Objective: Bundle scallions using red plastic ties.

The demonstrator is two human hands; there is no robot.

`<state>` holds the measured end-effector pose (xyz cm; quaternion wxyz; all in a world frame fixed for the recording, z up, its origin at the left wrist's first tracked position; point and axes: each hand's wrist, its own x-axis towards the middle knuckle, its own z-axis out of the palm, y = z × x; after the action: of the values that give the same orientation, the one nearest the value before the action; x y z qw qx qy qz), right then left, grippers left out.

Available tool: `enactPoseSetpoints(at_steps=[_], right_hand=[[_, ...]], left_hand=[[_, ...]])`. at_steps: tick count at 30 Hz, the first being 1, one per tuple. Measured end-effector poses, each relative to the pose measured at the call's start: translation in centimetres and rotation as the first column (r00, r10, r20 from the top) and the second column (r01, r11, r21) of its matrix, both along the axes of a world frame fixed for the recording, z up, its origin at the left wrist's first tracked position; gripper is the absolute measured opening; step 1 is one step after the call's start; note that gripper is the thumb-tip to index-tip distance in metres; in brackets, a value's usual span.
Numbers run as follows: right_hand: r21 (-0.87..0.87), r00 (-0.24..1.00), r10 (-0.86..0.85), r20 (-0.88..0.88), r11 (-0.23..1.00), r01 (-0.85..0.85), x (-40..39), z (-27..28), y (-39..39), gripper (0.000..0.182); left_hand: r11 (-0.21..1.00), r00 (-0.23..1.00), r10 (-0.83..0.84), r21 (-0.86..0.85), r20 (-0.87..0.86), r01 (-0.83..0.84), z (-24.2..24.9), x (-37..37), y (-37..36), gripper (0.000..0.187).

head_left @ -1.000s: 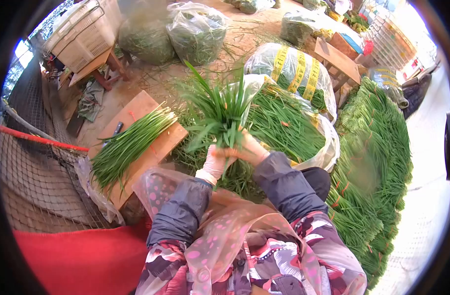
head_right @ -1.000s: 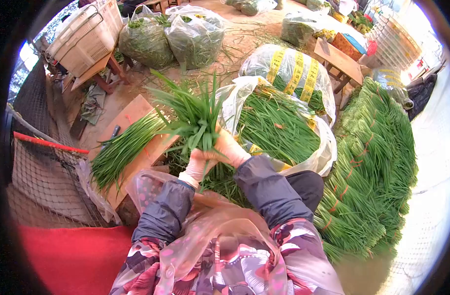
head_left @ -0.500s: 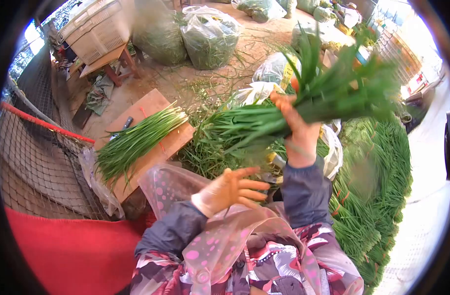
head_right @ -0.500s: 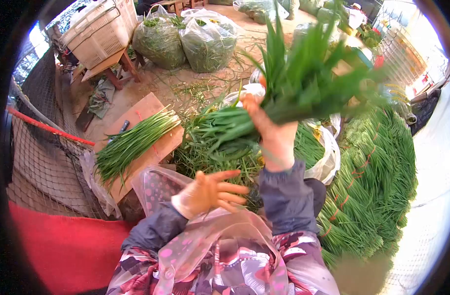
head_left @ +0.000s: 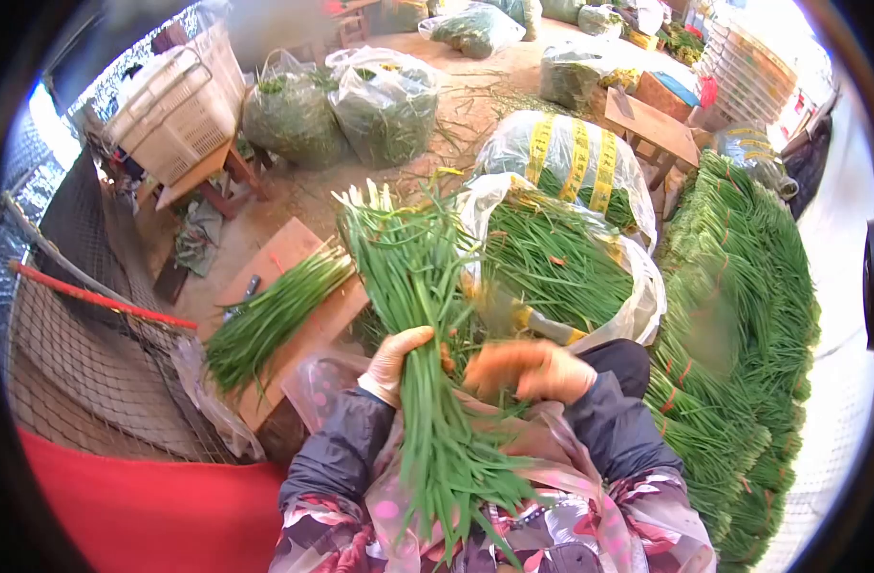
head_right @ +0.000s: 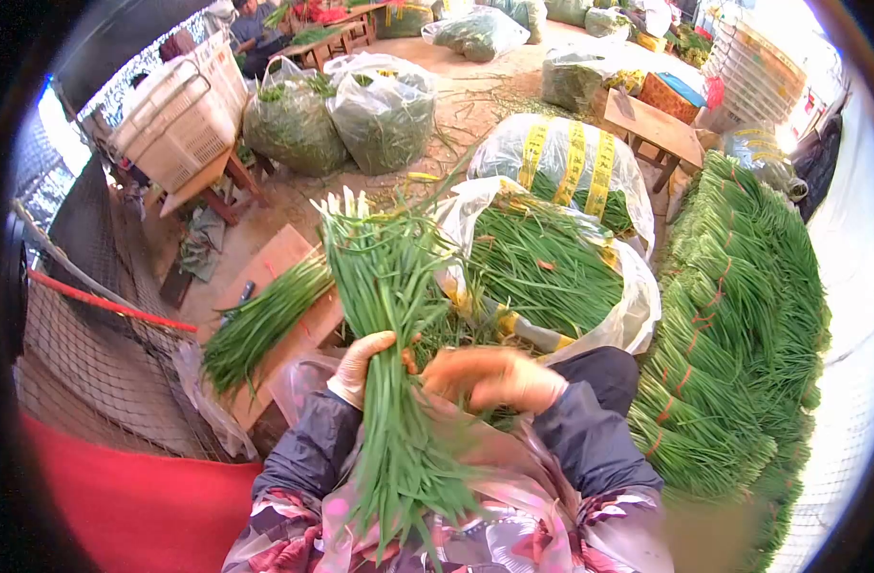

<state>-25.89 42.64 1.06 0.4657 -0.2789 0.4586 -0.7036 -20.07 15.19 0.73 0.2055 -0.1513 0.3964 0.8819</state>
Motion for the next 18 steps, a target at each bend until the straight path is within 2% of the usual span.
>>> enactPoseSetpoints(at_steps=[1, 2, 3, 5, 6, 7, 9, 10, 11, 12, 13, 15, 16, 17, 18], right_hand=[[-0.005, 0.986, -0.146, 0.082, 0.989, 0.147, -1.0, -2.0, -0.3, 0.084], [-0.027, 0.985, -0.104, 0.135, 0.994, 0.109, -1.8, -4.8, -1.5, 0.086], [-0.051, 0.981, -0.061, 0.185, 0.996, 0.072, -2.2, -6.4, -3.1, 0.088], [-0.099, 0.983, -0.097, 0.159, 0.989, 0.113, -2.3, -5.7, -7.4, 0.082], [-0.226, 0.974, -0.089, 0.210, 0.965, 0.137, -2.7, -5.6, -9.6, 0.077], [-0.346, 0.962, -0.070, 0.262, 0.924, 0.161, -2.8, -5.5, -11.4, 0.073], [-0.166, 0.829, -0.216, 0.517, 0.924, 0.344, -0.1, -2.1, -13.3, 0.059], [-0.180, 0.738, -0.289, 0.610, 0.857, 0.484, 1.0, -1.6, -14.0, 0.050], [-0.175, 0.734, -0.285, 0.617, 0.859, 0.481, 1.4, -1.9, -14.3, 0.050], [-0.118, 0.675, -0.302, 0.673, 0.858, 0.501, 1.8, -2.3, -14.5, 0.045], [-0.063, 0.614, -0.320, 0.722, 0.853, 0.518, 2.1, -2.6, -14.7, 0.040], [-0.064, 0.562, -0.303, 0.770, 0.839, 0.540, 2.5, -3.0, -15.4, 0.036], [-0.062, 0.518, -0.286, 0.806, 0.829, 0.555, 2.9, -3.2, -15.5, 0.033], [-0.061, 0.478, -0.268, 0.837, 0.822, 0.567, 3.1, -3.3, -15.6, 0.030], [-0.021, 0.517, -0.330, 0.790, 0.828, 0.561, 3.1, -3.3, -15.4, 0.031]], left_hand=[[0.994, 0.999, -0.014, -0.106, -0.036, 0.010, 1.2, -0.1, -0.8, 0.046], [0.979, 0.994, -0.045, -0.201, -0.096, 0.025, 2.6, -0.3, -1.2, 0.038], [0.964, 0.983, -0.137, -0.246, -0.121, 0.104, 3.1, -0.4, -2.0, 0.040], [0.949, 0.954, -0.159, -0.306, -0.255, 0.076, 5.3, 0.2, -0.8, 0.050], [0.928, 0.950, -0.238, -0.336, -0.205, 0.160, 4.0, 0.6, -2.0, 0.055], [0.925, 0.942, -0.253, -0.342, -0.221, 0.168, 3.1, 1.3, -1.8, 0.055], [0.932, 0.981, -0.167, -0.340, -0.102, 0.123, 2.7, 2.8, -1.9, 0.052], [0.932, 0.989, -0.124, -0.352, -0.077, 0.089, 2.7, 3.4, -1.4, 0.055], [0.931, 0.996, -0.074, -0.361, -0.050, 0.051, 2.5, 4.3, -0.5, 0.057], [0.825, 0.984, -0.057, -0.562, -0.169, -0.049, 1.4, 5.3, 0.1, 0.066], [0.775, 0.905, -0.066, -0.593, -0.420, -0.218, 0.9, 6.1, 0.8, 0.075], [0.785, 0.913, 0.114, -0.528, -0.391, -0.323, 1.2, 7.9, 2.8, 0.063], [0.785, 0.917, 0.122, -0.529, -0.379, -0.322, 0.4, 7.8, 2.5, 0.063], [0.868, 0.981, 0.059, -0.477, -0.184, -0.141, -1.0, 7.2, 2.0, 0.056], [0.924, 0.999, -0.033, -0.381, 0.009, 0.034, -1.7, 7.0, 1.7, 0.049]])
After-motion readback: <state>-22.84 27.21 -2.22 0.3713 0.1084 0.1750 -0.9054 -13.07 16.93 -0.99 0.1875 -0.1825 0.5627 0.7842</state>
